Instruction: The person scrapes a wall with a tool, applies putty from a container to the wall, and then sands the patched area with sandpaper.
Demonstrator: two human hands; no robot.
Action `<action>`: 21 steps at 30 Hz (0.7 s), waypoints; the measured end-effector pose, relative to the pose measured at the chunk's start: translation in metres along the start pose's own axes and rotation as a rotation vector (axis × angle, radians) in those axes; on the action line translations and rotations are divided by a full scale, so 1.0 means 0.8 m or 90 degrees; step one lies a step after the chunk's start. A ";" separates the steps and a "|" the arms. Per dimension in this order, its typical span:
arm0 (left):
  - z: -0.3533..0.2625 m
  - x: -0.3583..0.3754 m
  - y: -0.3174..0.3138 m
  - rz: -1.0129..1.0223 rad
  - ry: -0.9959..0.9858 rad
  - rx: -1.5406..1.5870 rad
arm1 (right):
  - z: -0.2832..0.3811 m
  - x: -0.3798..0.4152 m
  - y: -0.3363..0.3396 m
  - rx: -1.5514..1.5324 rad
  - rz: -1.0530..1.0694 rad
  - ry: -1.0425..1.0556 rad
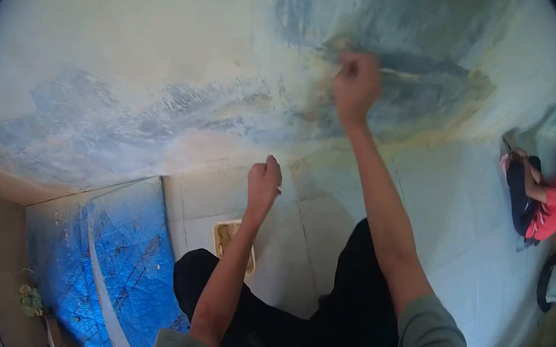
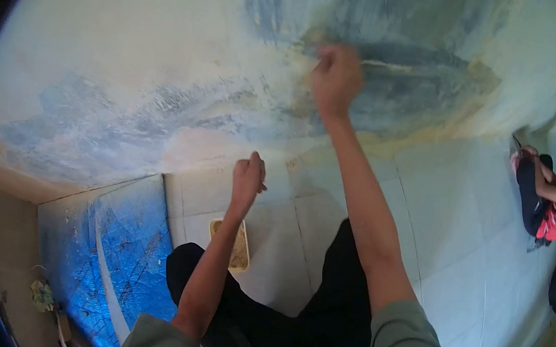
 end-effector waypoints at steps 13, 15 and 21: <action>-0.005 -0.008 0.011 0.054 -0.014 -0.015 | -0.014 0.038 -0.015 0.050 0.029 0.035; -0.002 0.001 0.013 0.038 0.001 -0.029 | -0.010 0.062 -0.022 0.061 0.066 0.084; -0.006 0.002 -0.006 0.063 -0.024 -0.016 | -0.040 0.041 -0.013 0.130 0.255 -0.016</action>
Point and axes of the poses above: each hand's wrist, its own x-axis away from the middle knuckle, its own y-axis out of the back of the hand, z = x × y, the point moved 5 cm from there along -x, towards the middle knuckle, and after that the axes turned 11 degrees about z, right-handed, at the moved point
